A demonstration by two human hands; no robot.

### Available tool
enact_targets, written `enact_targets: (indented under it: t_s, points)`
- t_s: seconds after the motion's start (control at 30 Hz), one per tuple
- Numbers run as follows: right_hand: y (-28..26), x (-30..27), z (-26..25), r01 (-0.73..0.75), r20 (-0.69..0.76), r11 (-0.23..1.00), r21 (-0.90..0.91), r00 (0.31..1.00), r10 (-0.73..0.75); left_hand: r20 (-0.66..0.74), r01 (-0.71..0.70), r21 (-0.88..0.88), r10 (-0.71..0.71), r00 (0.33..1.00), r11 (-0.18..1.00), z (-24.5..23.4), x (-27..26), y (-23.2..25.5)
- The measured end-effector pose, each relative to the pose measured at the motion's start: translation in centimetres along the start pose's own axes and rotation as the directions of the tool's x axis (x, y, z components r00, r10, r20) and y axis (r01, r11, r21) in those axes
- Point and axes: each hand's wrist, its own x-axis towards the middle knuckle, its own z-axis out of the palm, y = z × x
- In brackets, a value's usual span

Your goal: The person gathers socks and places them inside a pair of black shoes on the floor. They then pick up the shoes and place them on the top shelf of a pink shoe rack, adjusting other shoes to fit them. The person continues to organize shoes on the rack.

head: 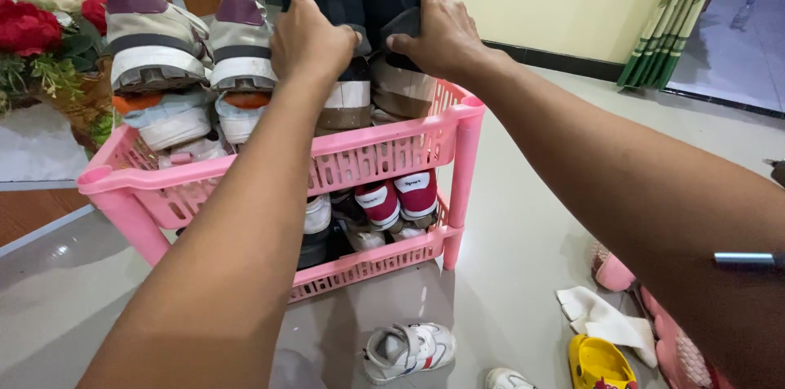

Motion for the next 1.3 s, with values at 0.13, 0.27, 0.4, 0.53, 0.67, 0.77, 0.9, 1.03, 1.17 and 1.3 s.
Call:
enact_targets:
  t_s: [0.13, 0.27, 0.4, 0.53, 0.67, 0.77, 0.9, 1.03, 1.17, 1.3]
  points:
    - [0.1, 0.1, 0.5, 0.003, 0.008, 1.0, -0.005, 1.0, -0.003, -0.016, -0.014, -0.069, 0.013, 1.0, 0.997, 0.4, 0.6, -0.9]
    - [0.2, 0.2, -0.2, -0.053, -0.027, 0.996, 0.072, 0.998, 0.056, 0.049, 0.116, -0.121, -0.111, 0.993, 0.986, 1.1, 0.6, -0.6]
    - [-0.5, -1.0, -1.3, -0.048, 0.055, 0.998, 0.048, 0.997, 0.046, 0.063, 0.134, -0.154, -0.125, 0.99, 0.979, 2.5, 1.0, -1.8]
    - [-0.1, -1.7, -1.2, -0.099, 0.034, 0.982, 0.158, 0.995, 0.095, 0.003, 0.106, -0.202, -0.108, 0.994, 0.974, 3.4, 1.4, -2.6]
    - [-0.8, -3.0, -1.8, -0.128, 0.042, 0.967, 0.219, 0.992, 0.122, -0.048, 0.1, -0.25, -0.116, 0.992, 0.963, 4.0, 1.6, -3.2]
    - [-1.1, -3.4, -1.5, -0.099, 0.014, 0.964, 0.245, 0.995, 0.098, -0.101, 0.117, -0.222, -0.142, 0.985, 0.968, 4.8, 1.9, -3.3]
    - [-0.4, -2.8, -0.7, -0.102, 0.011, 0.959, 0.264, 0.995, 0.103, -0.121, 0.123, -0.165, -0.144, 0.982, 0.978, 5.7, 2.7, -3.8]
    - [0.2, -2.2, 0.3, -0.063, -0.061, 0.981, 0.184, 0.995, 0.075, -0.107, 0.111, -0.138, -0.126, 0.986, 0.984, 4.8, 1.3, -3.0]
    - [-0.3, -2.1, 0.4, -0.133, -0.071, 0.975, 0.176, 0.987, 0.147, -0.146, 0.105, -0.093, -0.118, 0.982, 0.99, 5.6, 1.8, -2.9]
    - [-0.2, -1.8, 0.6, -0.165, -0.088, 0.976, 0.14, 0.98, 0.178, -0.191, 0.048, -0.055, -0.058, 0.98, 0.997, 6.6, 2.5, -3.8]
